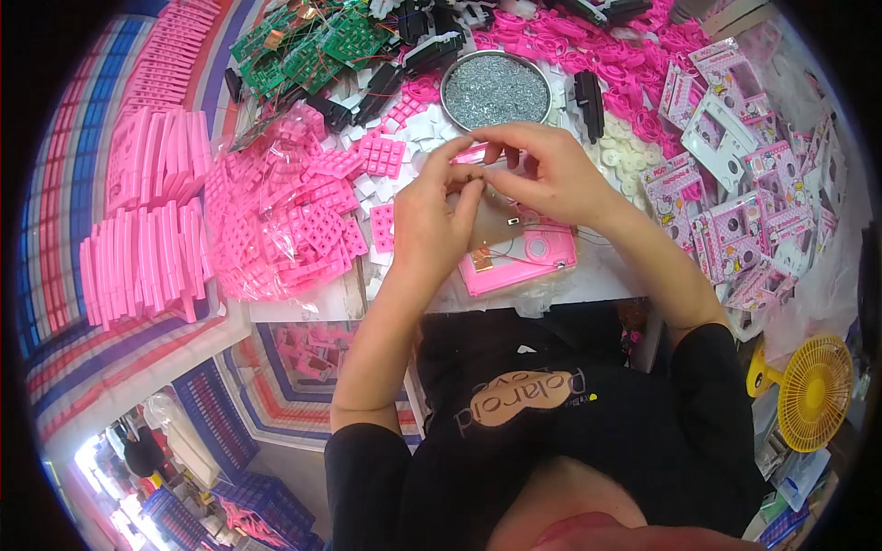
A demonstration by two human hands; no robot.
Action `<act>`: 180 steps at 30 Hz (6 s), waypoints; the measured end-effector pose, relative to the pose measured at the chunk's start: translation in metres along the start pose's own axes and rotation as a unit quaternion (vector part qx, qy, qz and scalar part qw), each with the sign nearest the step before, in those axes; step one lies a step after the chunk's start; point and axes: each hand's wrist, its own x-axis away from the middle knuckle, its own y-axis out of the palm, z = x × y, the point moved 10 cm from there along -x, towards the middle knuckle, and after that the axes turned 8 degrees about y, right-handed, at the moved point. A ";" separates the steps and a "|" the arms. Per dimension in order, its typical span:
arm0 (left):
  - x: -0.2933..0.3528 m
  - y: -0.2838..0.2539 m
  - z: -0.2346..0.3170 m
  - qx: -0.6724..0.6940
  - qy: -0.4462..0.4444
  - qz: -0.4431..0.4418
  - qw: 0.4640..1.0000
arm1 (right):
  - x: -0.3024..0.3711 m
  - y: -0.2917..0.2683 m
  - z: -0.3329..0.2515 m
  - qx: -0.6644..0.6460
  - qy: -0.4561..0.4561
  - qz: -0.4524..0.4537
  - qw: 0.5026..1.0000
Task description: Assembling electronic toy components and plastic housings at a factory workbench.
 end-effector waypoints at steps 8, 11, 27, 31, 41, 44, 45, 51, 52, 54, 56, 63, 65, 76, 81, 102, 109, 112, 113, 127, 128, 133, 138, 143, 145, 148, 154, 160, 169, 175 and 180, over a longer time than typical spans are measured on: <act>-0.001 -0.007 -0.002 -0.061 0.009 -0.006 0.998 | 0.026 0.006 -0.026 0.159 -0.179 0.112 0.964; 0.001 -0.006 -0.007 -0.071 0.012 0.005 0.997 | 0.033 0.006 -0.029 0.174 -0.146 0.124 0.966; 0.005 -0.024 -0.021 -0.057 0.000 0.040 0.998 | 0.036 -0.036 0.002 0.195 -0.088 0.075 0.974; 0.009 0.001 0.008 -0.086 0.061 -0.066 0.992 | -0.047 -0.138 0.052 0.388 -0.090 0.226 0.889; 0.009 -0.009 0.006 -0.082 0.095 0.017 0.992 | -0.179 -0.124 0.089 0.427 0.067 0.272 0.860; 0.011 -0.018 -0.005 -0.030 0.091 0.066 0.993 | -0.118 -0.133 0.066 0.326 -0.007 0.319 0.890; 0.014 -0.022 -0.007 -0.036 0.107 0.087 0.990 | -0.088 -0.129 0.062 0.241 -0.004 0.304 0.922; 0.014 -0.030 -0.033 0.039 0.044 0.119 0.991 | 0.053 -0.065 0.032 -0.026 0.023 0.075 0.997; 0.010 -0.025 -0.034 0.051 0.041 0.102 0.993 | 0.058 -0.052 0.024 -0.047 -0.012 0.044 0.998; 0.005 -0.022 -0.034 0.073 0.034 0.068 0.994 | 0.055 -0.026 -0.002 0.108 -0.142 0.002 0.984; 0.000 -0.016 -0.027 0.045 0.040 0.000 0.998 | 0.043 -0.013 -0.005 0.131 -0.135 -0.019 0.982; -0.014 -0.014 -0.003 -0.030 0.107 -0.158 0.981 | 0.032 0.006 -0.015 0.139 -0.117 -0.082 0.980; -0.015 -0.015 -0.003 -0.034 0.112 -0.179 0.977 | 0.033 0.011 -0.016 0.151 -0.117 -0.095 0.977; -0.001 -0.010 0.019 -0.154 0.199 -0.247 0.936 | 0.027 0.033 -0.034 0.178 -0.165 -0.184 0.953; 0.017 -0.022 0.018 -0.084 0.186 -0.162 0.965 | 0.022 0.045 -0.042 0.232 -0.182 -0.216 0.931; -0.021 -0.005 -0.009 -0.032 0.120 -0.278 0.952 | 0.020 0.039 -0.044 0.304 -0.163 -0.147 0.927; -0.025 0.001 -0.013 -0.068 0.067 -0.335 0.937 | 0.025 0.041 -0.045 0.325 -0.153 -0.139 0.923; -0.021 0.009 -0.035 -0.101 -0.068 -0.381 0.917 | 0.026 0.042 -0.047 0.326 -0.146 -0.146 0.923; -0.020 0.008 -0.038 -0.071 -0.084 -0.373 0.921 | 0.024 0.042 -0.048 0.321 -0.142 -0.155 0.924; -0.008 0.011 -0.045 -0.019 -0.091 -0.353 0.931 | 0.032 0.069 -0.051 0.444 -0.128 -0.195 0.865; -0.009 0.010 -0.045 -0.015 -0.100 -0.347 0.933 | 0.020 0.064 -0.047 0.398 -0.091 -0.228 0.884; -0.010 0.014 -0.043 -0.006 -0.109 -0.378 0.919 | 0.036 0.063 -0.048 0.384 -0.193 -0.188 0.883; -0.011 0.017 -0.054 0.017 -0.117 -0.373 0.920 | 0.018 0.053 -0.051 0.314 -0.160 -0.194 0.915; -0.014 0.016 -0.050 -0.005 -0.136 -0.375 0.917 | 0.035 0.049 -0.046 0.335 -0.190 -0.131 0.913; -0.021 0.016 -0.041 -0.037 -0.090 -0.358 0.929 | 0.038 0.053 -0.045 0.391 -0.173 -0.133 0.894; -0.028 0.021 -0.036 -0.076 -0.056 -0.390 0.916 | 0.033 0.055 -0.047 0.447 -0.138 -0.171 0.867; -0.110 0.000 -0.026 -0.271 0.087 -0.210 0.935 | 0.004 -0.096 -0.086 0.199 -0.245 0.139 0.939; -0.124 0.079 -0.038 -0.387 0.252 -0.232 0.856 | -0.014 -0.221 -0.043 -0.053 -0.206 0.349 0.913; -0.124 0.048 -0.011 -0.224 0.156 -0.213 0.938 | -0.049 -0.156 -0.046 -0.198 -0.066 0.082 0.975; -0.029 0.000 0.049 -0.055 0.191 -0.138 0.970 | -0.014 -0.078 -0.067 -0.370 -0.181 -0.049 0.910; 0.027 -0.016 0.054 -0.171 0.218 -0.030 0.960 | 0.007 -0.036 -0.105 -0.440 -0.180 -0.056 0.878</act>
